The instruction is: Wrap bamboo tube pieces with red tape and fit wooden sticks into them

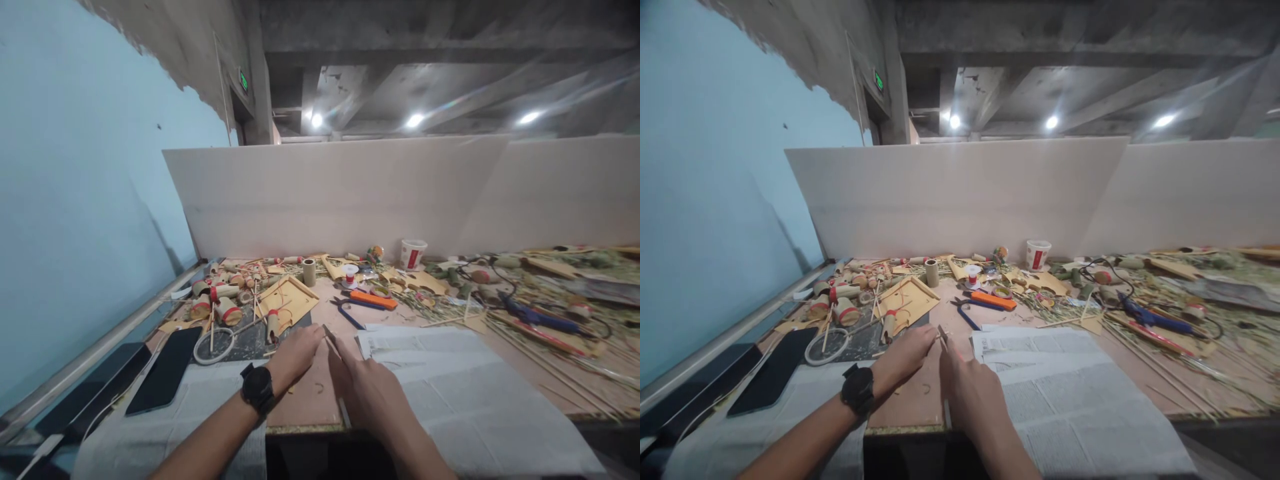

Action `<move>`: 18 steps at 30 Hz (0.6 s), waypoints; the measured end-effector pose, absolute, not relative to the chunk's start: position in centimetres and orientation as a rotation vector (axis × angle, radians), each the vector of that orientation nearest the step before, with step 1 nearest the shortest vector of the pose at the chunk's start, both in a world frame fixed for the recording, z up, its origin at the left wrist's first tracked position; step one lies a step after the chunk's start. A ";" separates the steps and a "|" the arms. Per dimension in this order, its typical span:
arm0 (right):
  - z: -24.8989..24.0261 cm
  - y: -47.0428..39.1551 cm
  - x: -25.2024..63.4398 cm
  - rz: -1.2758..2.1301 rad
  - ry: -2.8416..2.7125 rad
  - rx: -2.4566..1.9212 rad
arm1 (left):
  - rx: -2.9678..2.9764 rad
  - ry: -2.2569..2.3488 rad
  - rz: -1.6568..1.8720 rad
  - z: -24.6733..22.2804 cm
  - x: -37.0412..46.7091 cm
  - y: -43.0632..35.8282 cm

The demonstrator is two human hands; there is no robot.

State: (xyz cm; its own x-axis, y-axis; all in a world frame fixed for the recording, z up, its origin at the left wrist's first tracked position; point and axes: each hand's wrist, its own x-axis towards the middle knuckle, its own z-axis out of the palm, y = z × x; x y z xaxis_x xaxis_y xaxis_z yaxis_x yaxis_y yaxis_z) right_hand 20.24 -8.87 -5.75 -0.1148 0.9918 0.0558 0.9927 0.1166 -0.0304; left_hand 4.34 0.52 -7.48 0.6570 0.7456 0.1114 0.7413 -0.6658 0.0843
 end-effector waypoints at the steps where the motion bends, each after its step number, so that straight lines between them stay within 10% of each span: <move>1: -5.8 -8.5 20.1 -0.033 -2.296 -2.037 | 2.831 1.270 0.214 -7.5 4.3 0.5; 18: -5.7 -8.4 19.2 -0.047 -2.331 -2.074 | 2.770 1.359 0.228 -7.6 4.6 0.2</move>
